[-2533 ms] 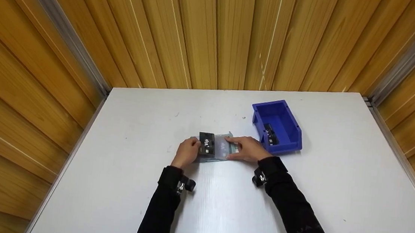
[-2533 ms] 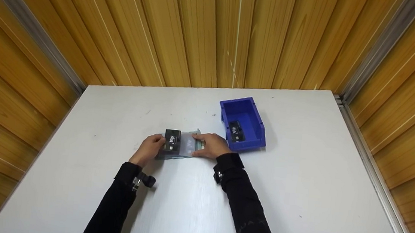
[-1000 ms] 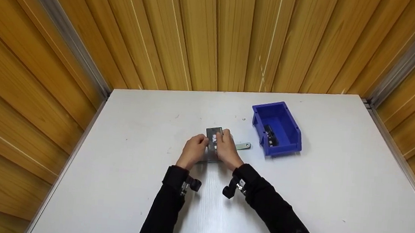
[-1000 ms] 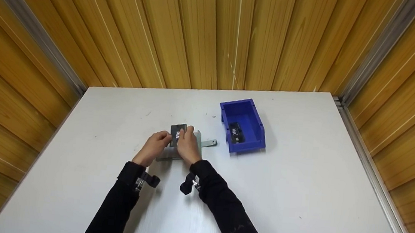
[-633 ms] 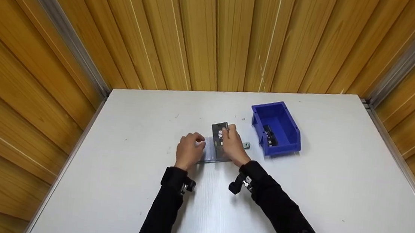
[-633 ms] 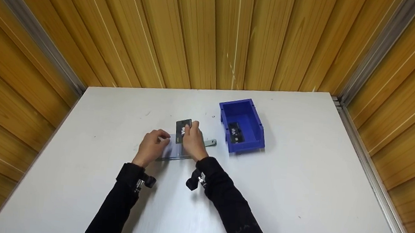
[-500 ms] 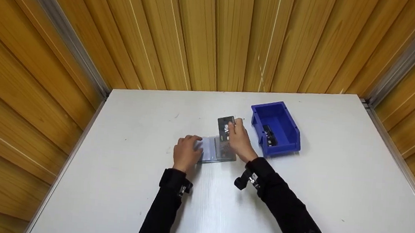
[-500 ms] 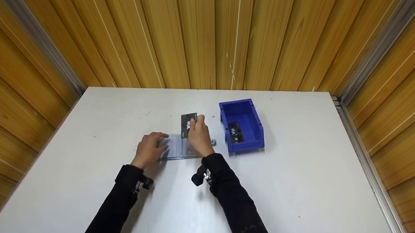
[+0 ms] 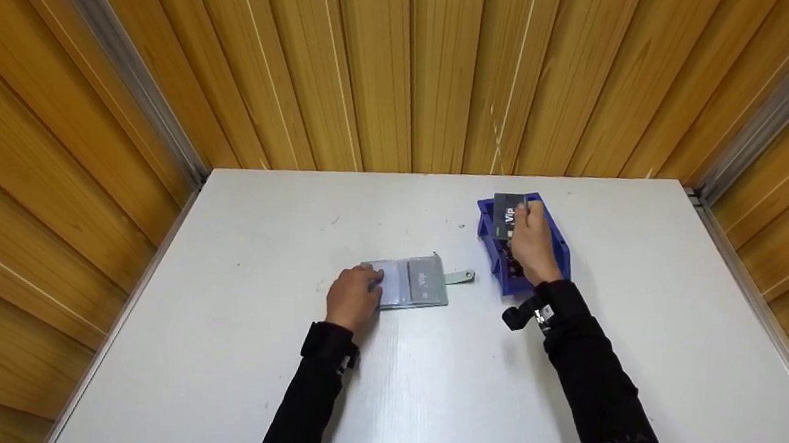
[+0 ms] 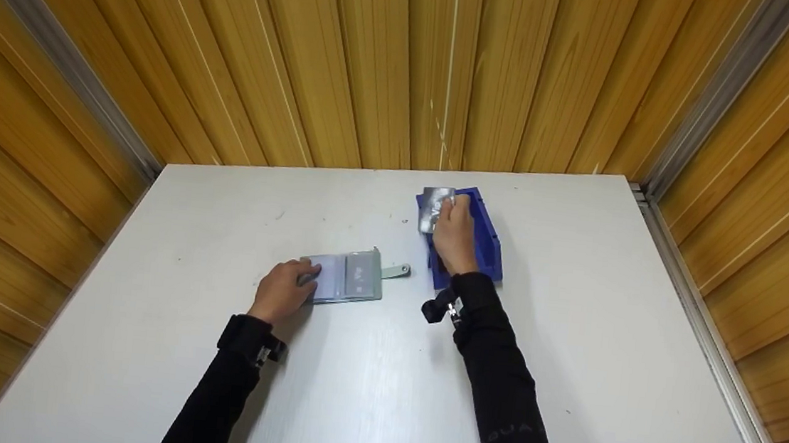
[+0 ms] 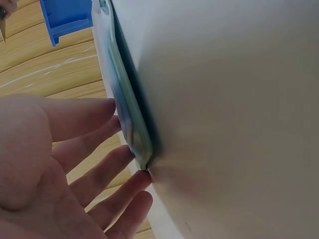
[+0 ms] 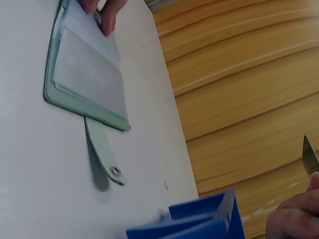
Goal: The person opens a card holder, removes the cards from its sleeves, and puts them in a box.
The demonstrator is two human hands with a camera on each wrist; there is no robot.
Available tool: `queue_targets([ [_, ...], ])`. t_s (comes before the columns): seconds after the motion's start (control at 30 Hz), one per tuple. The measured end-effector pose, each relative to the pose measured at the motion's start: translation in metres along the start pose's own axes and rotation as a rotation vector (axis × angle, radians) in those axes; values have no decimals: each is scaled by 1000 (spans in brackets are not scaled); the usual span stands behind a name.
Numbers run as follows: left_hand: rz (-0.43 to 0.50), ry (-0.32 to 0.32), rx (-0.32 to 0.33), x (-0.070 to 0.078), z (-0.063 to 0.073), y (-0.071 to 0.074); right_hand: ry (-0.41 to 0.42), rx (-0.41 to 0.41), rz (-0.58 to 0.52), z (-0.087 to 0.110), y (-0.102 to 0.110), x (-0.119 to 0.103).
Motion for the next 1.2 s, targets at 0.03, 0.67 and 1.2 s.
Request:
queue_targets([
  [0.03,-6,-8,8,1,0,1,-6,8,9,-3,6,3],
  [0.67,-78,-70,55,5,-1,2,82,69,350,-16,20,52],
  [1.2,-73,-122,105,8,-1,6,187,-49,718,-12,-11,64],
])
Point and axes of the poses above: each hand's wrist, its own z-axis away from the middle knuckle, its own y-axis out of the back of the hand, x = y × z, the point moved 10 cm from there along -z, towards the middle knuckle, and after that the axes turned 10 degrees about x, right-handed, at the moved point
